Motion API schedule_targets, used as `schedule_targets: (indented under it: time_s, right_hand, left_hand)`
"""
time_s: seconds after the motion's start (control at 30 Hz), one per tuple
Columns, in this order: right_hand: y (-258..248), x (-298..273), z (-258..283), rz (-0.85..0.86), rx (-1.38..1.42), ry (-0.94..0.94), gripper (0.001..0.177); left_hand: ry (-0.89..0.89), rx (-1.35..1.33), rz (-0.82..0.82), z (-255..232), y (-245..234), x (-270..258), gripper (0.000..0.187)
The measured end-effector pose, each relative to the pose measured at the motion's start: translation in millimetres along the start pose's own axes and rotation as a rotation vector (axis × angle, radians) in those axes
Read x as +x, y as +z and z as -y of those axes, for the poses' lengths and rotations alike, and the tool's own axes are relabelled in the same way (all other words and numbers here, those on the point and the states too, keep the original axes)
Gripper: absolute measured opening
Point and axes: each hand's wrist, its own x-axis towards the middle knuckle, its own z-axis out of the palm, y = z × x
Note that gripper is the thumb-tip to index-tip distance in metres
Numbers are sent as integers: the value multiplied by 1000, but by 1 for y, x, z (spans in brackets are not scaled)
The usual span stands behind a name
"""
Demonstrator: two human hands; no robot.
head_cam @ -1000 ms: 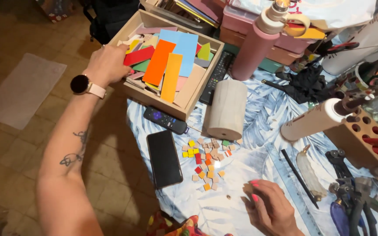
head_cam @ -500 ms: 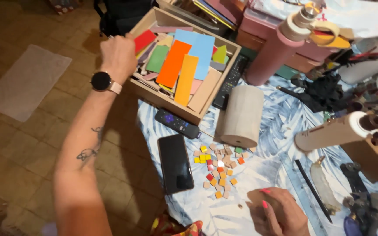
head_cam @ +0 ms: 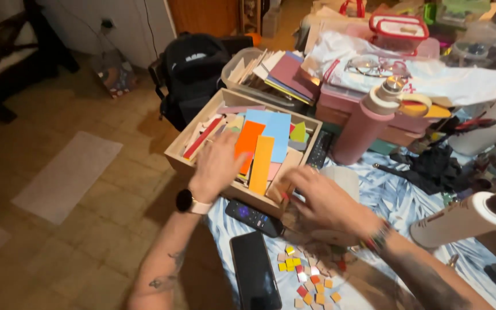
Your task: Measuring, marking, and cutting glass strips for a mosaic project
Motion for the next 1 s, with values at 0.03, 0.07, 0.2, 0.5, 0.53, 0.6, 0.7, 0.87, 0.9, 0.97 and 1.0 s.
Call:
schedule_targets:
  time_s: [0.03,0.07,0.2,0.5,0.53,0.6,0.7,0.87,0.9,0.97,1.0]
  right_hand:
    - [7,15,-15,2,-8,-1,29]
    - [13,31,-31,-11,-8,54,30]
    - [47,77,-95,-123,-239,204,36]
    - [74,116,-136,-232,-23,692,56]
    - [71,115,-135,-226,-22,692,56]
    - [60,113,-133,-240,93,801,64]
    - [58,116,-142,-185,199,878,44]
    - [53,116,-142,-147,183,870,37]
    - [53,116,-143,-143,177,863,38]
    - [59,118,-157,-178,191,900,30]
    - [61,120,-164,-214,199,930,22]
  left_hand:
    - [1,-5,-6,4,15,2,42]
    - [-9,20,-17,9,30,5,42]
    - [-33,33,-25,5,44,4,43]
    - [-100,35,200,-18,33,-2,90]
    - [-105,33,202,-15,38,-2,90]
    - [-94,46,229,-10,47,0,80]
    - [-106,71,223,-5,60,3,73]
    - [-145,105,181,-10,61,6,76]
    - [-170,113,153,-11,63,7,78]
    - [-165,126,142,-13,64,8,79]
    - [-163,139,122,-13,64,9,80]
